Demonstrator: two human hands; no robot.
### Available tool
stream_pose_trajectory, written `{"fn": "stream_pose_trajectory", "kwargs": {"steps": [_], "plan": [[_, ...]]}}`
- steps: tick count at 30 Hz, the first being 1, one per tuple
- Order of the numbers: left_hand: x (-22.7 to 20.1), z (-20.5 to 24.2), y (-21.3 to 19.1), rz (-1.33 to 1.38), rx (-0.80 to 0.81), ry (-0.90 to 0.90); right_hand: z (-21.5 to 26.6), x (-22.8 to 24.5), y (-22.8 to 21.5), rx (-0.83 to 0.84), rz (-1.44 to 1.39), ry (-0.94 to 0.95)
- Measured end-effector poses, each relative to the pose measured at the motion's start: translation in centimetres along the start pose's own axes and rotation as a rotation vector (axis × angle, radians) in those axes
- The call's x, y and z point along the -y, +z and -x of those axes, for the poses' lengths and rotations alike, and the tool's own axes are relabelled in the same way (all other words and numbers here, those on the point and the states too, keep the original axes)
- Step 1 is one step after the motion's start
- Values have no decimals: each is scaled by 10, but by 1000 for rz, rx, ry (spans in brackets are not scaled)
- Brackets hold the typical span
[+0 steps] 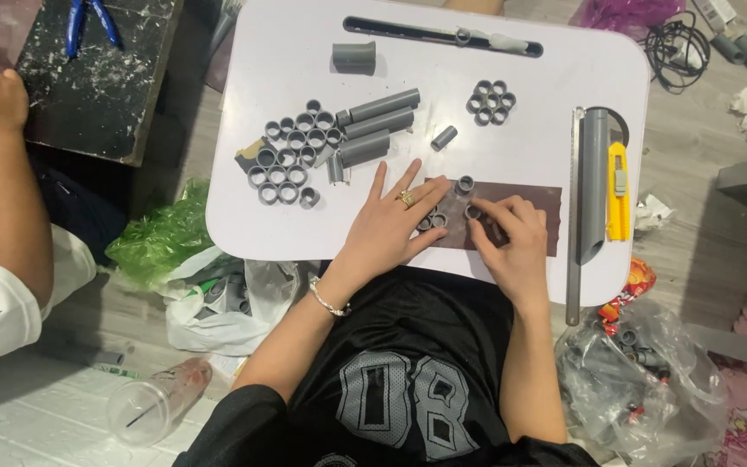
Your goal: Organizing and arranging small PVC pipe rings on a portable tray.
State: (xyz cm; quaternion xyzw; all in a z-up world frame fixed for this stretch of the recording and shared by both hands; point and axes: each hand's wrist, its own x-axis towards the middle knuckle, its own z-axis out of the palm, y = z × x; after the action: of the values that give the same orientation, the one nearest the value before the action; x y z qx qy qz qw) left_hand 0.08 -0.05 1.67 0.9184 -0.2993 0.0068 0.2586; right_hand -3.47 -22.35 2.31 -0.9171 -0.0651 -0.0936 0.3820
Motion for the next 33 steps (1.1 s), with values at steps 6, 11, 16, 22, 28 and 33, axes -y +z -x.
{"fn": "stream_pose_trajectory", "kwargs": {"steps": [6,11,16,22,28,33], "plan": [[2,1,5,6,-16,-2,1,0,2,-26,11,-19],[-2,6,4,7,5,15,13,-16,12,-53,140,-100],[-6,9,4,-27,53,17,21,-20,18,-122,335,-201],[-2,2,2,-24,40,6,8,2,16,-121,160,-116],[-11,-4,-20,144,-157,50,10,-3,-18,-353,7,-66],[-34,12,-89,770,-661,71,9,41,-90,-878,-874,-116]]}}
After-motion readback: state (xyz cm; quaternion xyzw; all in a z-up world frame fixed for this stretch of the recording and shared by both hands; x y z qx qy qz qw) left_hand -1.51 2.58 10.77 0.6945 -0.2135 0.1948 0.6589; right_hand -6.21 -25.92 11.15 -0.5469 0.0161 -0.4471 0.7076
